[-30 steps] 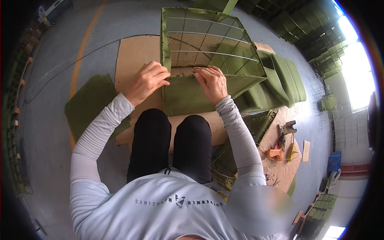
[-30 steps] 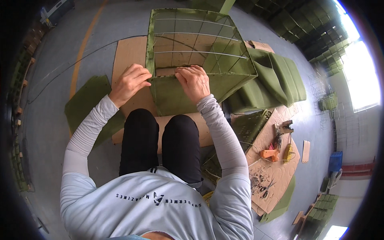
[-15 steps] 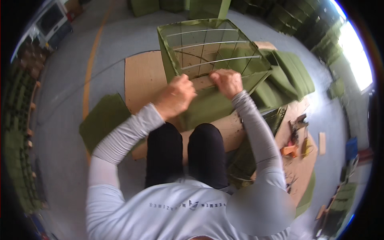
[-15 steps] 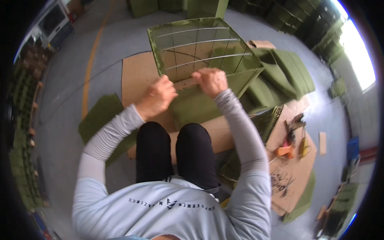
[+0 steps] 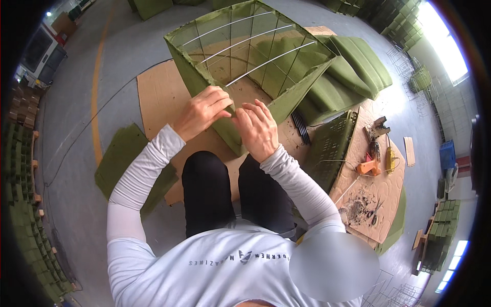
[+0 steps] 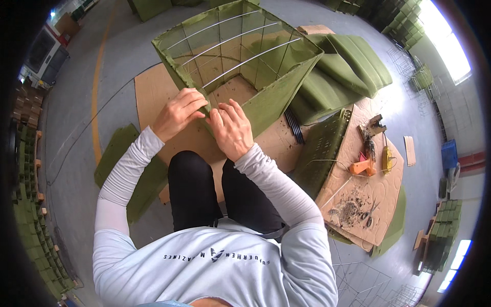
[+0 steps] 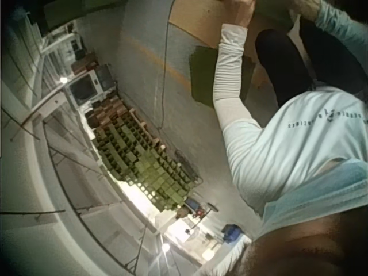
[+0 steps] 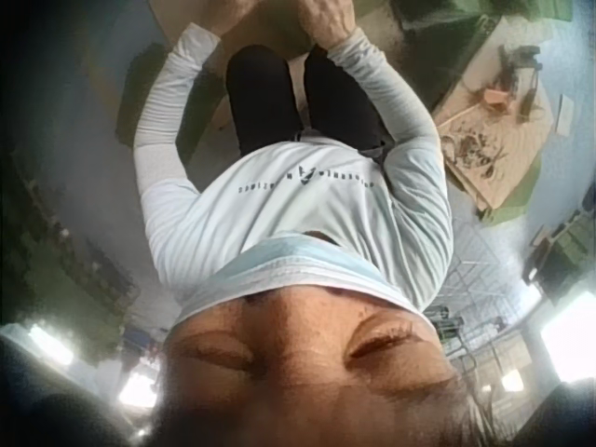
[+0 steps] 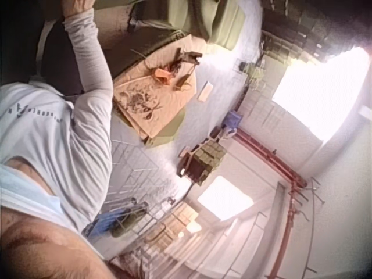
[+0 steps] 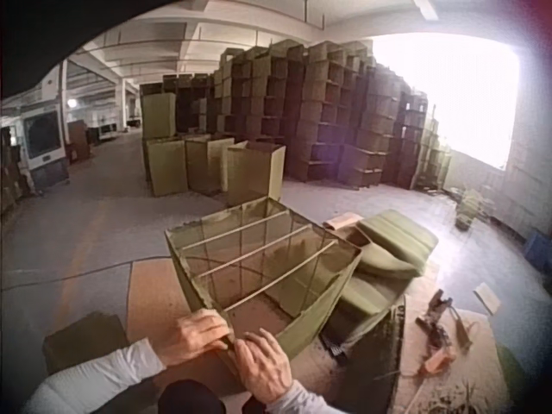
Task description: The person is assembling large green fabric storage bins by applying hot glue to the frame and wrapping the fabric around the wire structure.
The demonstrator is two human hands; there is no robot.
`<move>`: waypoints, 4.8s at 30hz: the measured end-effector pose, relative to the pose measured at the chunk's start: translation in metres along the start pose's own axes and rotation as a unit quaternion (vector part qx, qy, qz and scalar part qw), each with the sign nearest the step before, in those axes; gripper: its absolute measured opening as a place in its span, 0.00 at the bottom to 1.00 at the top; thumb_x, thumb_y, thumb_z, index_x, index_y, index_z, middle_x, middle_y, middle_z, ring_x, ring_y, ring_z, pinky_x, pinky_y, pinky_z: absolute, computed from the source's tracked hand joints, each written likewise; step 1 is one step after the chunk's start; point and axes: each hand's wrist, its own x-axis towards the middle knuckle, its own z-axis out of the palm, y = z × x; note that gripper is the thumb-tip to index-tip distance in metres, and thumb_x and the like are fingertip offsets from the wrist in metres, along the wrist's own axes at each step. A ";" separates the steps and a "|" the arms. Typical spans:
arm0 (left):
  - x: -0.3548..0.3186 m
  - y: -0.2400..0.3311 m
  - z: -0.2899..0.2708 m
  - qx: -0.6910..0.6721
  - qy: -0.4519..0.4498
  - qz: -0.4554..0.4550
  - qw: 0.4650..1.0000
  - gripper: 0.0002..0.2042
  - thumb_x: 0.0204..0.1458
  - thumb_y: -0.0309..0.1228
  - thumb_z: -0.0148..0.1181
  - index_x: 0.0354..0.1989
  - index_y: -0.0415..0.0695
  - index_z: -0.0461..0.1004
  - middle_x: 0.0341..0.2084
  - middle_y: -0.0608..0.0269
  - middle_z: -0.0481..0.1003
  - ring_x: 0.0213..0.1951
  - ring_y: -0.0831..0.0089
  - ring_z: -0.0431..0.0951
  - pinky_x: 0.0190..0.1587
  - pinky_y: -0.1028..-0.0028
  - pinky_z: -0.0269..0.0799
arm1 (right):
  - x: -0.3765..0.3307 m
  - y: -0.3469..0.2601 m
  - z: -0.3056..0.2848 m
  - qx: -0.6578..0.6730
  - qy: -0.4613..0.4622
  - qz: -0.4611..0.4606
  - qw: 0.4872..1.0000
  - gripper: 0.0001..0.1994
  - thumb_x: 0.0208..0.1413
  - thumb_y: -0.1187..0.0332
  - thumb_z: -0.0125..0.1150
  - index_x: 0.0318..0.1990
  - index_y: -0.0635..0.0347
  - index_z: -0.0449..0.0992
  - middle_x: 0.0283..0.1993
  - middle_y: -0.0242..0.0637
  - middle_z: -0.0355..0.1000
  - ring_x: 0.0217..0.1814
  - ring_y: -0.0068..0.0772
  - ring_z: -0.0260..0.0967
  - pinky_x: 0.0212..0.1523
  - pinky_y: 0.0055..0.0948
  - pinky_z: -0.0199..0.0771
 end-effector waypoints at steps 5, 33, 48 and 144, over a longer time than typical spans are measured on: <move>0.019 -0.027 0.006 -0.062 -0.059 0.066 0.994 0.11 0.44 0.34 0.63 0.32 0.41 0.73 0.30 0.60 0.70 0.38 0.60 0.71 0.42 0.64 0.70 | 0.012 0.020 -0.005 0.029 0.002 -0.056 0.998 0.10 0.48 0.70 0.63 0.38 0.62 0.72 0.37 0.38 0.75 0.47 0.37 0.73 0.57 0.44 0.67; 0.027 0.030 0.037 -0.085 -0.003 -0.032 0.996 0.23 0.62 0.46 0.42 0.36 0.35 0.73 0.36 0.50 0.74 0.45 0.52 0.74 0.60 0.55 0.62 | 0.021 0.022 -0.046 -0.090 -0.357 0.124 0.921 0.16 0.53 0.57 0.54 0.20 0.59 0.74 0.23 0.42 0.75 0.30 0.41 0.75 0.37 0.40 0.72; 0.024 0.033 0.034 -0.076 0.000 0.001 0.997 0.10 0.44 0.28 0.66 0.35 0.41 0.76 0.30 0.60 0.72 0.39 0.61 0.73 0.43 0.65 0.70 | -0.010 0.022 -0.056 0.048 -0.080 0.066 0.993 0.09 0.54 0.67 0.59 0.25 0.60 0.71 0.17 0.41 0.68 0.25 0.45 0.69 0.34 0.38 0.70; 0.080 0.002 0.054 0.095 -0.216 -0.207 0.950 0.34 0.61 0.58 0.30 0.57 0.40 0.69 0.56 0.50 0.69 0.64 0.51 0.59 0.67 0.48 0.45 | 0.048 0.066 -0.030 -0.100 -0.360 0.126 0.919 0.40 0.37 0.37 0.66 0.52 0.58 0.73 0.54 0.42 0.72 0.70 0.42 0.53 0.70 0.57 0.38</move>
